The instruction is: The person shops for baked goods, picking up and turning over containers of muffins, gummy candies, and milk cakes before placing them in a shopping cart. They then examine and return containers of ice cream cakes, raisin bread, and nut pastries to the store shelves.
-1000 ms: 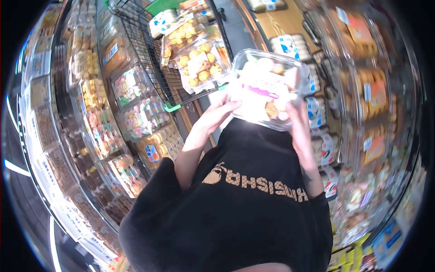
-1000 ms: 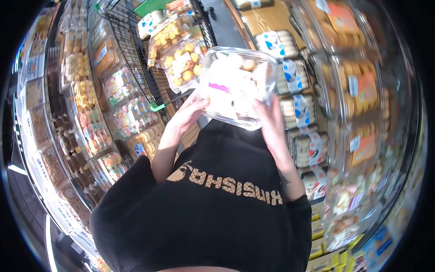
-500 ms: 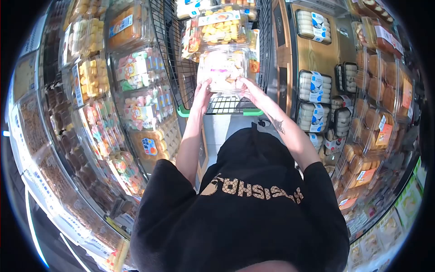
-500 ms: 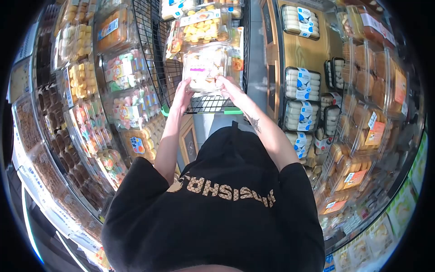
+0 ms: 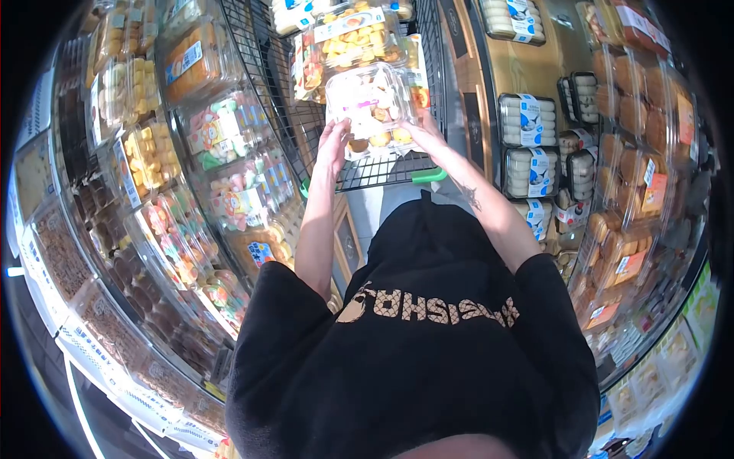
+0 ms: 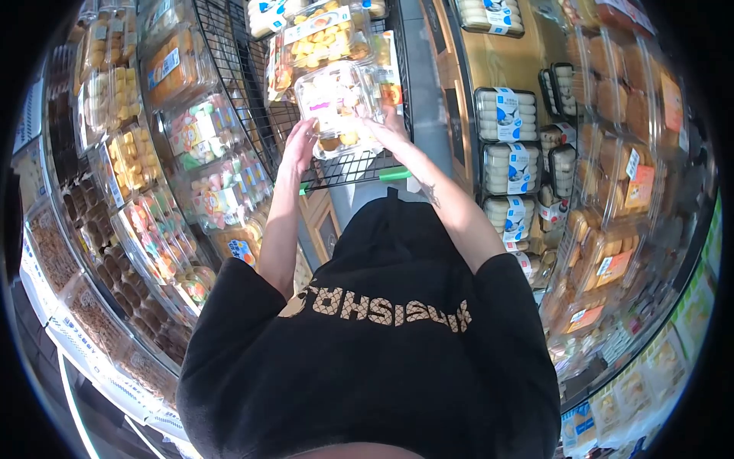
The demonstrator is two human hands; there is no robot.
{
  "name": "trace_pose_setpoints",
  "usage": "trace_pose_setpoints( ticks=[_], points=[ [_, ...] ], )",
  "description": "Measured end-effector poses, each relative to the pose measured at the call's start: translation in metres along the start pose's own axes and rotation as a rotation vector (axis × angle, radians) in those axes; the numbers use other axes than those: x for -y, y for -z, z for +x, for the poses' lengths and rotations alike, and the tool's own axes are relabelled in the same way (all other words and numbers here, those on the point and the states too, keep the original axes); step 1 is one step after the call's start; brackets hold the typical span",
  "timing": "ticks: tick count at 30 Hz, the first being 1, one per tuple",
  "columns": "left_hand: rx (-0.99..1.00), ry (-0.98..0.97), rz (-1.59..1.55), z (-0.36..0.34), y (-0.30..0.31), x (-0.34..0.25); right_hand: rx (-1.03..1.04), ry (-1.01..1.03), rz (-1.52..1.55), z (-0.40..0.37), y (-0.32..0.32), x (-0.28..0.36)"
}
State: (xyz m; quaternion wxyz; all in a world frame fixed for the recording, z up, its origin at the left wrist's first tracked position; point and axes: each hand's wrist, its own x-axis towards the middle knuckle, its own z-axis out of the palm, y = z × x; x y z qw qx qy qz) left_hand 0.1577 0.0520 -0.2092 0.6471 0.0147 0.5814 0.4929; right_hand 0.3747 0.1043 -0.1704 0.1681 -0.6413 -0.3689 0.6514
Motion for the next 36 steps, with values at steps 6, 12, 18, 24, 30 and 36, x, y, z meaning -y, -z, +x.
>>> trace_pose_setpoints(
  ticks=[6,12,18,24,30,36],
  points=[
    [-0.447,-0.234,0.673,-0.008,-0.005,0.020,0.244,0.034,0.158,-0.092,0.066,-0.015],
    [-0.307,-0.968,1.040,-0.082,-0.079,0.026,-0.036,0.209,0.362,-0.187,0.119,-0.076],
    [0.538,-0.722,0.829,-0.153,-0.180,0.094,-0.411,0.489,0.584,-0.279,0.151,-0.148],
    [1.328,-0.680,0.942,-0.311,-0.267,0.167,-1.075,0.537,0.598,-0.428,0.156,-0.193],
    [1.905,-0.610,0.874,-0.443,-0.341,0.271,-2.084,0.570,0.465,-0.567,0.189,-0.276],
    [1.912,-0.035,0.799,-0.554,-0.368,0.364,-2.327,0.242,0.590,-0.653,0.250,-0.341]
  ],
)
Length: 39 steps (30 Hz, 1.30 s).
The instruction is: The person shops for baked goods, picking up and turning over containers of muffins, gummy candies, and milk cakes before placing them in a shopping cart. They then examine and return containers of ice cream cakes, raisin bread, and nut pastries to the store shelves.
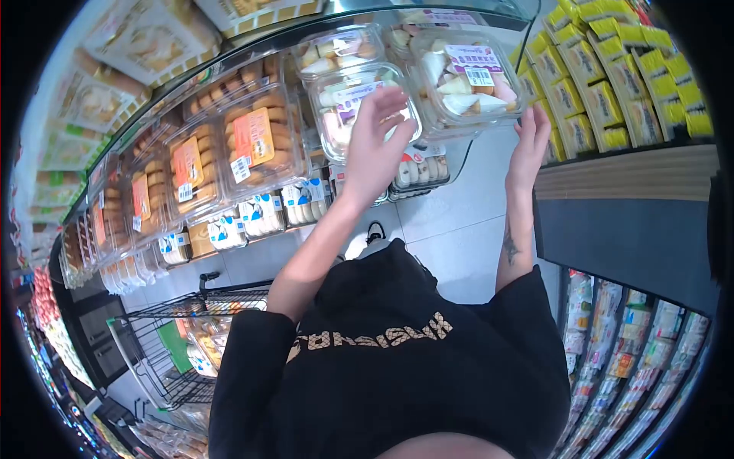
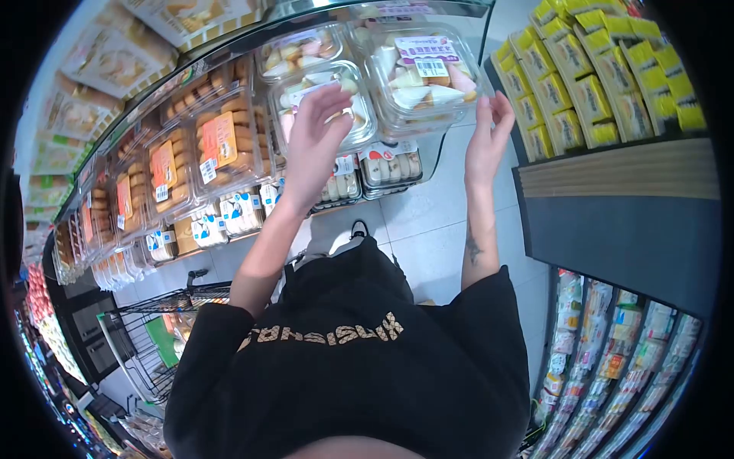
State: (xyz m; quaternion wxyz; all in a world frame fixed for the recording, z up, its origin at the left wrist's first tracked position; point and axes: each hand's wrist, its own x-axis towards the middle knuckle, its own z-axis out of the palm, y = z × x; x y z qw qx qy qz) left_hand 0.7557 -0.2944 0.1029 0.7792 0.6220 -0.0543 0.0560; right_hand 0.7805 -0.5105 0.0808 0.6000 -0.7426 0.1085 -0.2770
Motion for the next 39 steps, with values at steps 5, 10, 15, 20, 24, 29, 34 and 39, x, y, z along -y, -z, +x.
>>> trace_pose_setpoints(
  ticks=[5,10,15,20,24,29,34,39],
  points=[
    [0.161,0.318,-0.248,0.045,-0.032,0.041,0.179,-0.204,0.090,0.012,-0.011,-0.001],
    [0.068,0.366,-0.246,0.045,-0.041,0.029,0.125,-0.216,0.078,0.003,-0.012,-0.002],
    [0.075,0.428,-0.252,0.030,-0.021,0.000,0.097,-0.061,0.159,-0.037,-0.021,0.021],
    [-0.045,0.446,-0.378,-0.008,0.019,-0.029,0.241,-0.316,0.470,-0.085,-0.005,0.028],
    [-0.076,0.394,-0.267,-0.038,0.060,-0.045,0.550,-0.629,0.619,-0.106,-0.013,0.026],
    [0.014,0.320,0.165,-0.049,0.124,-0.063,0.918,-0.736,0.750,-0.154,-0.031,0.033],
    [0.051,0.209,0.324,-0.062,0.151,-0.093,1.430,-0.852,0.927,-0.191,-0.043,0.046],
    [0.106,0.163,0.352,-0.077,0.179,-0.098,1.597,-0.963,1.032,-0.212,-0.057,0.055]
  ],
)
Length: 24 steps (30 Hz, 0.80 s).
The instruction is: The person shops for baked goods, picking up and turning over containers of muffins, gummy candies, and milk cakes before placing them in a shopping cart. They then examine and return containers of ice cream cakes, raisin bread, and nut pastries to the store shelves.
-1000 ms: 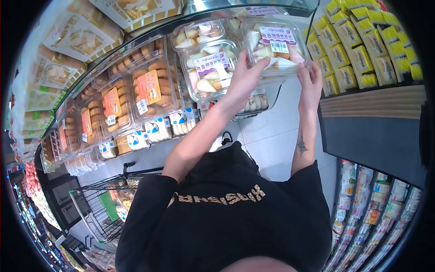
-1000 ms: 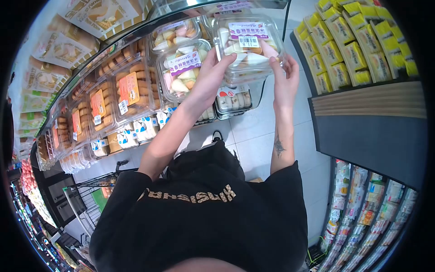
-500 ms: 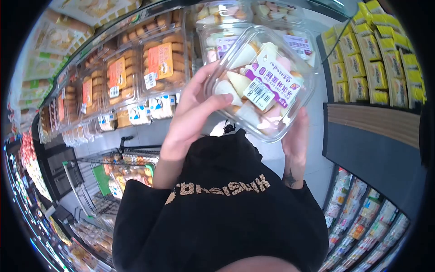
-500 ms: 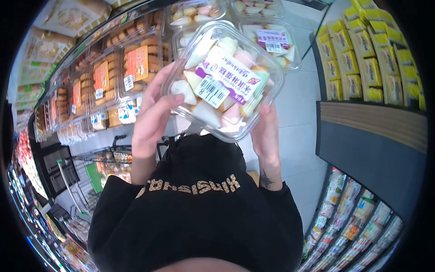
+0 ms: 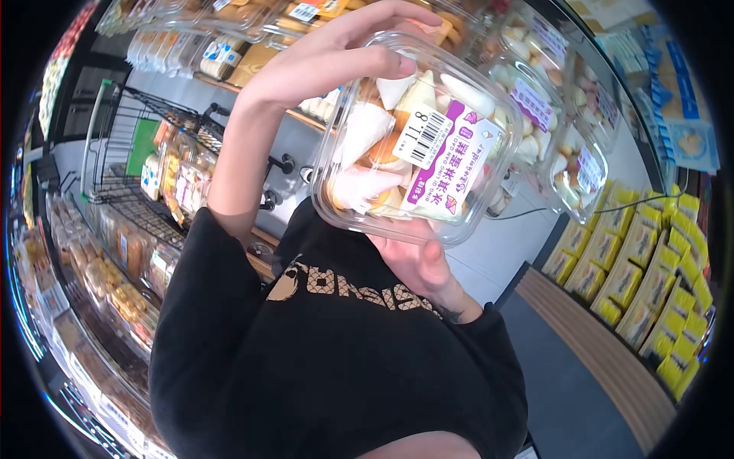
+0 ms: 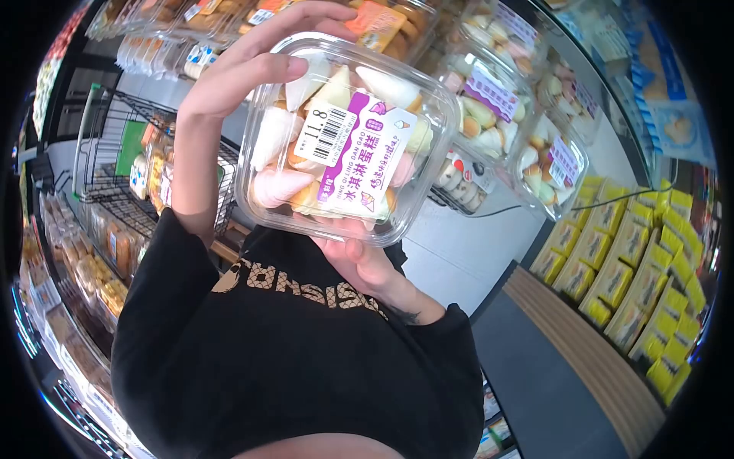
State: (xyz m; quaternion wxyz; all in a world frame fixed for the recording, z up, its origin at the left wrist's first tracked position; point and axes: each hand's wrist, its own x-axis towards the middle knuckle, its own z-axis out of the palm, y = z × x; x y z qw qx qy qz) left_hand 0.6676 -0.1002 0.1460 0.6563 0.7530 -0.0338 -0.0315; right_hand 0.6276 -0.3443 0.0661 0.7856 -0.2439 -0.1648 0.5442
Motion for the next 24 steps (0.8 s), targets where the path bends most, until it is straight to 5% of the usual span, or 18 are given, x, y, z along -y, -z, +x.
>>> trace_pose_setpoints(
  ticks=[3,5,6,7,9,14,15,17,19,21,24],
  points=[
    [-0.036,-0.073,-0.091,-0.019,-0.008,-0.012,-0.013,-0.016,-0.038,0.004,-0.003,0.001],
    [-0.257,-0.004,-0.084,-0.030,-0.015,-0.024,-0.065,-0.008,-0.071,0.003,-0.001,0.003],
    [-0.214,-0.247,0.111,-0.035,-0.002,0.015,-0.187,0.081,-0.078,0.004,0.001,0.005],
    [-0.215,-0.246,0.114,-0.045,0.001,0.019,-0.311,0.173,-0.085,0.003,0.003,0.007],
    [0.029,-0.127,-0.009,-0.059,0.007,0.020,-0.363,0.163,-0.256,-0.001,0.006,0.025],
    [0.156,0.249,0.039,-0.086,0.001,0.006,-0.197,0.210,-0.722,0.002,0.007,0.057],
    [0.137,0.117,0.134,-0.090,-0.001,0.005,-0.205,0.216,-0.712,0.001,0.006,0.061],
    [0.130,-0.012,0.227,-0.095,-0.006,0.002,-0.005,0.482,-1.328,-0.002,0.003,0.068],
    [-0.004,-0.247,0.474,-0.095,-0.016,-0.003,-0.046,0.574,-1.293,-0.005,0.001,0.058],
    [-0.089,-0.260,0.478,-0.101,-0.025,-0.007,-0.062,0.871,-1.743,-0.007,0.000,0.053],
    [-0.223,-0.365,0.624,-0.112,-0.031,-0.011,-0.100,0.938,-1.771,-0.004,0.003,0.044]
  ],
)
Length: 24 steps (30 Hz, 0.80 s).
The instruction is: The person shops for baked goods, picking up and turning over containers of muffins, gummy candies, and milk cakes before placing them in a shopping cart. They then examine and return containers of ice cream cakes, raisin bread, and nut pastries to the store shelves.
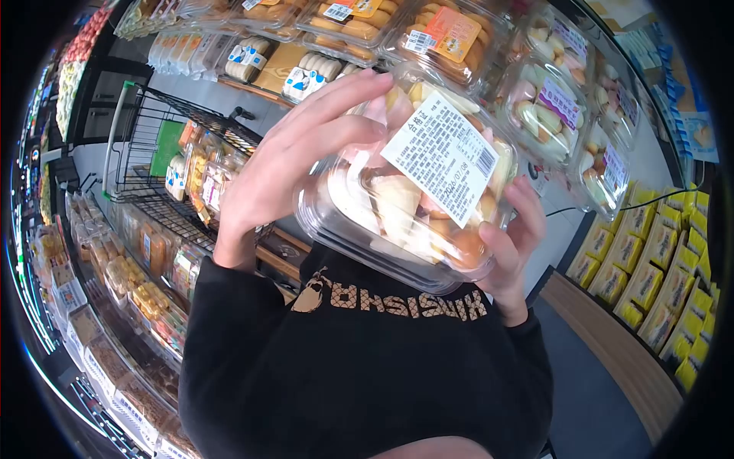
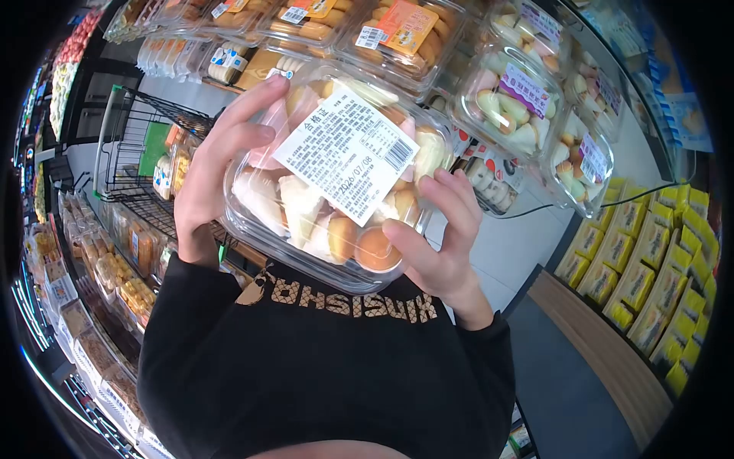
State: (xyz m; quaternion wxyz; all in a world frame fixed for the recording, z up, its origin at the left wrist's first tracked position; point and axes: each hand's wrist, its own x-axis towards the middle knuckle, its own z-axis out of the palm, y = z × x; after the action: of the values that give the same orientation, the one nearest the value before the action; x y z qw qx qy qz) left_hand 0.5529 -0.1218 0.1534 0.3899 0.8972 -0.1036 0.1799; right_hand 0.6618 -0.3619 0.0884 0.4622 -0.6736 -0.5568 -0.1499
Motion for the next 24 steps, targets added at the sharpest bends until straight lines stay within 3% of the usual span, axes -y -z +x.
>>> trace_pose_setpoints(
  ticks=[2,5,7,8,9,13,17,24],
  points=[
    [-0.010,0.024,-0.024,-0.009,0.002,0.001,-0.032,0.058,-0.014,0.002,-0.006,0.000],
    [0.043,0.175,-0.059,-0.031,0.009,0.004,0.050,-0.024,0.188,0.004,-0.017,0.005],
    [0.033,0.290,-0.137,-0.059,0.011,0.011,0.166,-0.415,0.687,0.002,-0.031,0.005],
    [0.021,0.361,-0.214,-0.076,0.012,0.012,0.279,-0.588,0.769,0.012,-0.033,0.015],
    [0.004,0.423,-0.297,-0.094,0.010,0.014,0.329,-0.630,0.856,-0.003,-0.045,-0.002],
    [-0.357,0.710,-0.754,-0.158,-0.022,0.028,0.425,-0.952,1.133,-0.002,-0.098,0.011],
    [-0.765,1.063,-0.937,-0.208,-0.041,0.042,0.553,-1.290,1.229,0.007,-0.162,0.025],
    [-1.364,1.279,-1.038,-0.322,-0.026,0.073,1.007,-1.234,1.052,0.032,-0.323,0.072]
  ],
)
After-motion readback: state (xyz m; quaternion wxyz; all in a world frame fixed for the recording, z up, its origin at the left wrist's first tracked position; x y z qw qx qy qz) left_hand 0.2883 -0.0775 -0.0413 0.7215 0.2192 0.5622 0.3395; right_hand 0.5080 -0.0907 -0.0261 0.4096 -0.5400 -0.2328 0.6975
